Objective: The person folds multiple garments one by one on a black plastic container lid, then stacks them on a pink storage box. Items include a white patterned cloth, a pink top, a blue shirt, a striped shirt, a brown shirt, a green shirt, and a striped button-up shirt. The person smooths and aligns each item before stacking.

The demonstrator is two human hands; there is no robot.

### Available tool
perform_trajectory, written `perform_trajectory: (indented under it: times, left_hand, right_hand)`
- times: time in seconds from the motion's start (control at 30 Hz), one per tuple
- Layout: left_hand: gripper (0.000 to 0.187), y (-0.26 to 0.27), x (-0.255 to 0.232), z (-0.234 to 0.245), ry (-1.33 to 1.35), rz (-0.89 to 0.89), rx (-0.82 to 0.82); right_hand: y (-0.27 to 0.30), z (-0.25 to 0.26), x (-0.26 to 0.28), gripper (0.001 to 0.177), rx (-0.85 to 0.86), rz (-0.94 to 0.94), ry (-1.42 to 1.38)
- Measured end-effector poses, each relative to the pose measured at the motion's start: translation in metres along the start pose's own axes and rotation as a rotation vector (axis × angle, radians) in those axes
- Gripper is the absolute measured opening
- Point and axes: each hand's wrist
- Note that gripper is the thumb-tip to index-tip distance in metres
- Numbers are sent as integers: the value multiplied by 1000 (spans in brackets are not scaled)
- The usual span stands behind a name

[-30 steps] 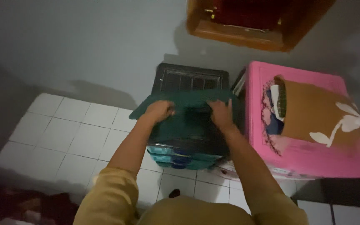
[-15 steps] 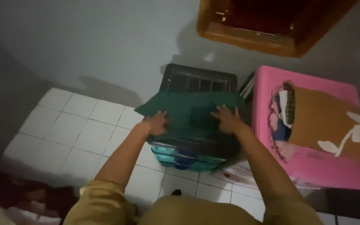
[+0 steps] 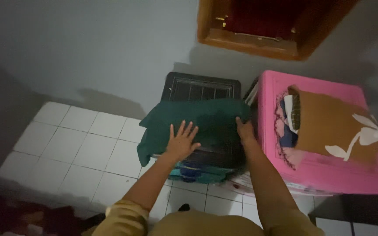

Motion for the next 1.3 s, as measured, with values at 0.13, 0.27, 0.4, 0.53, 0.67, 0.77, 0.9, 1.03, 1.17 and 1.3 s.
perform_trajectory:
  times: [0.13, 0.27, 0.4, 0.53, 0.67, 0.77, 0.9, 1.03, 1.17, 1.3]
  left_hand:
    - [80, 3, -7, -3, -50, -1, 68]
    - [79, 9, -7, -2, -65, -42, -17]
    - [82, -13, -22, -4, 19, -18, 121]
    - [80, -52, -40, -20, 340, -156, 162]
    - [83, -73, -61, -28, 1048, -24, 66]
    - [85, -66, -49, 2, 1723, 137, -59]
    - [92, -17, -3, 54, 1965, 307, -348]
    - [75, 14, 44, 61, 2031, 555, -449]
    - [68, 17, 61, 31, 1298, 495, -615]
    - [80, 18, 44, 51, 642, 716, -537]
  right_hand:
    - [17, -2, 31, 66, -186, 114, 355]
    - [47, -9, 65, 66, -247, 466, 343]
    - [58, 11, 123, 60, -357, 556, 361]
    - [70, 48, 162, 54, -389, 741, 461]
    - [98, 55, 182, 54, -407, 885, 557]
    - [133, 29, 195, 51, -299, 955, 547]
    - [184, -40, 207, 62, 135, 981, 429]
    - [193, -78, 186, 75, 552, 794, 215]
    - [143, -84, 137, 60, 512, 757, 319]
    - [105, -80, 95, 55, 325, 892, 506]
Point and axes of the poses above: each hand's wrist, its own y-axis away from the middle knuckle, its own z-axis out of the back of the hand, x = y × z, and after that the axes turned 1 degree about x, right-handed
